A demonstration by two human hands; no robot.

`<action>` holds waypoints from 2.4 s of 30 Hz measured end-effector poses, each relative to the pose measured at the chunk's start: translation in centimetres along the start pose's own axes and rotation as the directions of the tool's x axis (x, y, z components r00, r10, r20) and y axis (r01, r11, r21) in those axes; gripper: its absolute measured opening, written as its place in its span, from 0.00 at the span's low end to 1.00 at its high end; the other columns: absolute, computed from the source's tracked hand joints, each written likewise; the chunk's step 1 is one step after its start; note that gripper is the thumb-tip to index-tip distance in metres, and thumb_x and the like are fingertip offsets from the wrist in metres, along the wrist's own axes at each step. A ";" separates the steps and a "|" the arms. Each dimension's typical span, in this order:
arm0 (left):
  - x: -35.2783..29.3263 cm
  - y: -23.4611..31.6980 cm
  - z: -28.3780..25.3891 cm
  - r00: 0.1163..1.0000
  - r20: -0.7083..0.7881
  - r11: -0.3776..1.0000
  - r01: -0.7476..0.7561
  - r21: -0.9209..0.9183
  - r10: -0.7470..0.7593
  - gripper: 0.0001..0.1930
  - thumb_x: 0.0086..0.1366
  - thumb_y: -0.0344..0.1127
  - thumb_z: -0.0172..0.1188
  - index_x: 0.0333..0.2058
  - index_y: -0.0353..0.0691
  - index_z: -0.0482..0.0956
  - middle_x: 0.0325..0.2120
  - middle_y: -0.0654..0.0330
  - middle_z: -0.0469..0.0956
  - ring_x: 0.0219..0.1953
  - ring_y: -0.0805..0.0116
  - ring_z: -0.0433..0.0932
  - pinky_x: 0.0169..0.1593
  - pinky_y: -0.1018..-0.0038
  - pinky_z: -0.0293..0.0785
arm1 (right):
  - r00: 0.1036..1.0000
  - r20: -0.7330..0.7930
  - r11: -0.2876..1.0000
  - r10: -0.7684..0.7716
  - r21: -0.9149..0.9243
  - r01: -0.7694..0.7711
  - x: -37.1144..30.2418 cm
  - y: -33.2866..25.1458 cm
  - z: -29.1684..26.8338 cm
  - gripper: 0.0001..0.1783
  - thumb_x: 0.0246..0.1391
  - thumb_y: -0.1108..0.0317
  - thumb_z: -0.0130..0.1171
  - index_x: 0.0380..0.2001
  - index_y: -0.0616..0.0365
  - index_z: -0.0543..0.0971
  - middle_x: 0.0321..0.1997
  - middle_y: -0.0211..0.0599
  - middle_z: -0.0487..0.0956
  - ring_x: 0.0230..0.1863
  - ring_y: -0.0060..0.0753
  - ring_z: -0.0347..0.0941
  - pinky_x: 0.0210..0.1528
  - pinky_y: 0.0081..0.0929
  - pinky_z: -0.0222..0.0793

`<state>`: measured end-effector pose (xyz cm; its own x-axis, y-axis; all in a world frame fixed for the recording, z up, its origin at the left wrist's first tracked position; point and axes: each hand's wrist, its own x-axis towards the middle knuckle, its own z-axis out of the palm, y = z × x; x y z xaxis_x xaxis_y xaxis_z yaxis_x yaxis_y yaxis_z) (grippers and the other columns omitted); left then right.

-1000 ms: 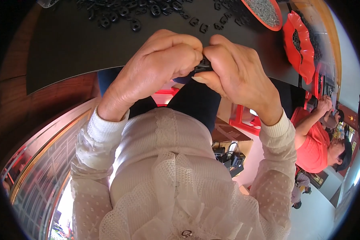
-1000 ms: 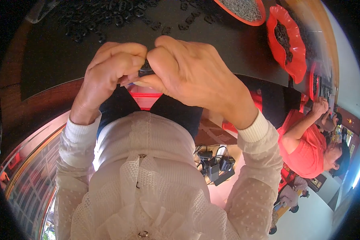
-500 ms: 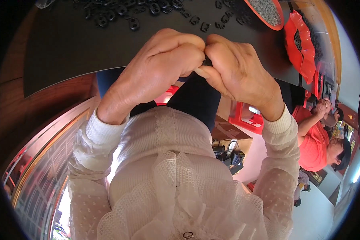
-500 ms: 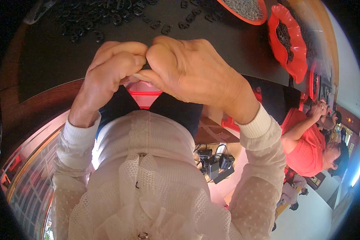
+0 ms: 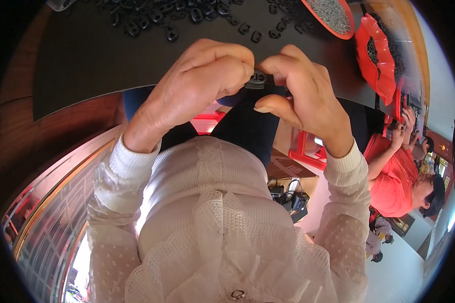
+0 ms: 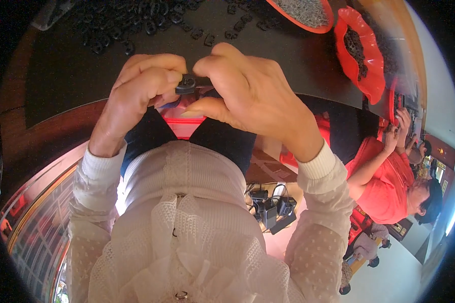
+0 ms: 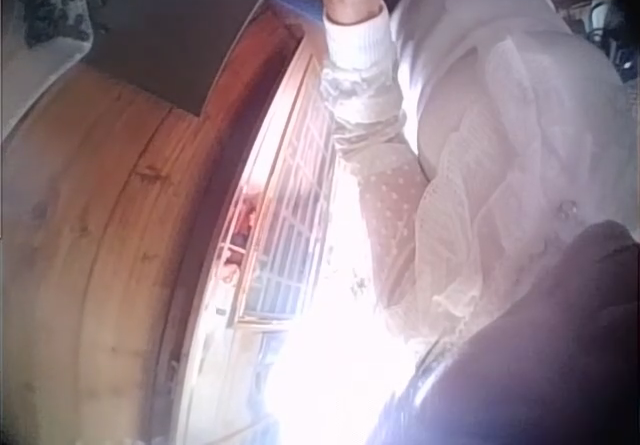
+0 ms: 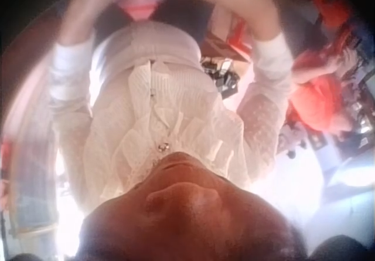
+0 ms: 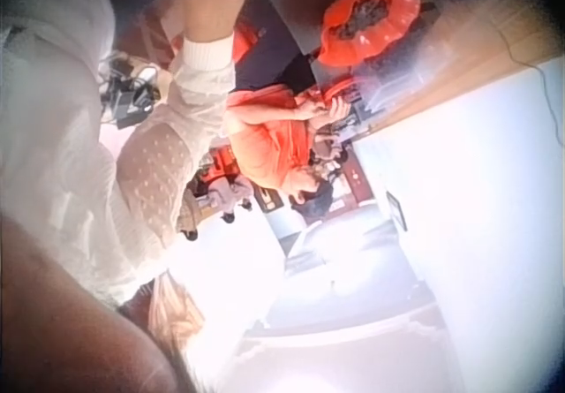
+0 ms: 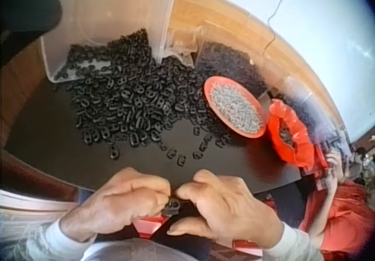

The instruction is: The person assembles plastic cord locks by hand, repeatedly picking up springs and plastic stopper pieces from the table and fitting them together.

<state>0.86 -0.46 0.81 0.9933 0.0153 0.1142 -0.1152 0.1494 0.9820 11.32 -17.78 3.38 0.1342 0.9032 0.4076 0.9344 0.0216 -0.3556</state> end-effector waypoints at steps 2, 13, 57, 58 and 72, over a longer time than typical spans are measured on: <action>0.0 0.0 0.0 1.000 -0.013 1.000 0.027 -0.006 -0.027 0.11 0.54 0.31 0.46 0.17 0.35 0.59 0.13 0.66 0.57 0.16 0.78 0.54 0.20 0.75 0.50 | 1.000 -0.018 1.000 0.006 -0.009 -0.006 0.0 -0.4 0.1 0.25 0.38 0.57 0.70 0.35 0.58 0.70 0.26 0.38 0.68 0.21 0.42 0.70 0.21 0.31 0.65; 0.1 -0.5 -0.1 0.994 0.007 0.989 -0.105 0.107 0.105 0.11 0.54 0.31 0.46 0.17 0.34 0.59 0.13 0.64 0.56 0.16 0.77 0.54 0.20 0.75 0.50 | 0.999 -0.039 1.000 -0.030 -0.006 0.029 0.6 -0.8 0.4 0.17 0.42 0.67 0.67 0.32 0.59 0.70 0.26 0.39 0.67 0.21 0.42 0.69 0.22 0.32 0.65; 0.1 -0.8 0.1 0.995 0.078 0.995 -0.068 0.078 0.062 0.18 0.64 0.28 0.53 0.16 0.36 0.60 0.11 0.71 0.55 0.16 0.84 0.51 0.18 0.78 0.47 | 0.576 -0.195 0.608 0.794 0.280 -0.743 -4.3 -0.5 -10.2 0.13 0.60 0.62 0.54 0.34 0.62 0.78 0.28 0.24 0.74 0.31 0.14 0.65 0.32 0.15 0.61; 0.0 -0.8 0.2 0.995 0.064 0.992 -0.079 0.096 0.073 0.18 0.64 0.28 0.52 0.16 0.36 0.60 0.11 0.71 0.55 0.16 0.84 0.51 0.18 0.78 0.47 | 0.631 -0.088 0.618 0.771 0.346 -0.706 -3.6 -2.4 -9.5 0.12 0.59 0.63 0.54 0.33 0.62 0.78 0.29 0.24 0.75 0.32 0.15 0.66 0.34 0.15 0.61; 0.0 -0.3 0.3 0.995 0.051 0.990 -0.095 0.104 0.090 0.18 0.64 0.28 0.52 0.16 0.35 0.60 0.11 0.70 0.56 0.16 0.84 0.53 0.18 0.78 0.49 | 0.959 -0.094 0.351 -0.266 0.917 0.187 3.1 -7.7 -1.3 0.35 0.56 0.40 0.51 0.24 0.69 0.73 0.22 0.39 0.67 0.13 0.29 0.64 0.10 0.23 0.56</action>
<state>0.90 -0.83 0.61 0.9775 -0.0221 0.2096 -0.2085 0.0436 0.9771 4.98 -15.72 8.52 -0.0884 0.8205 0.5647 0.0508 0.5699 -0.8201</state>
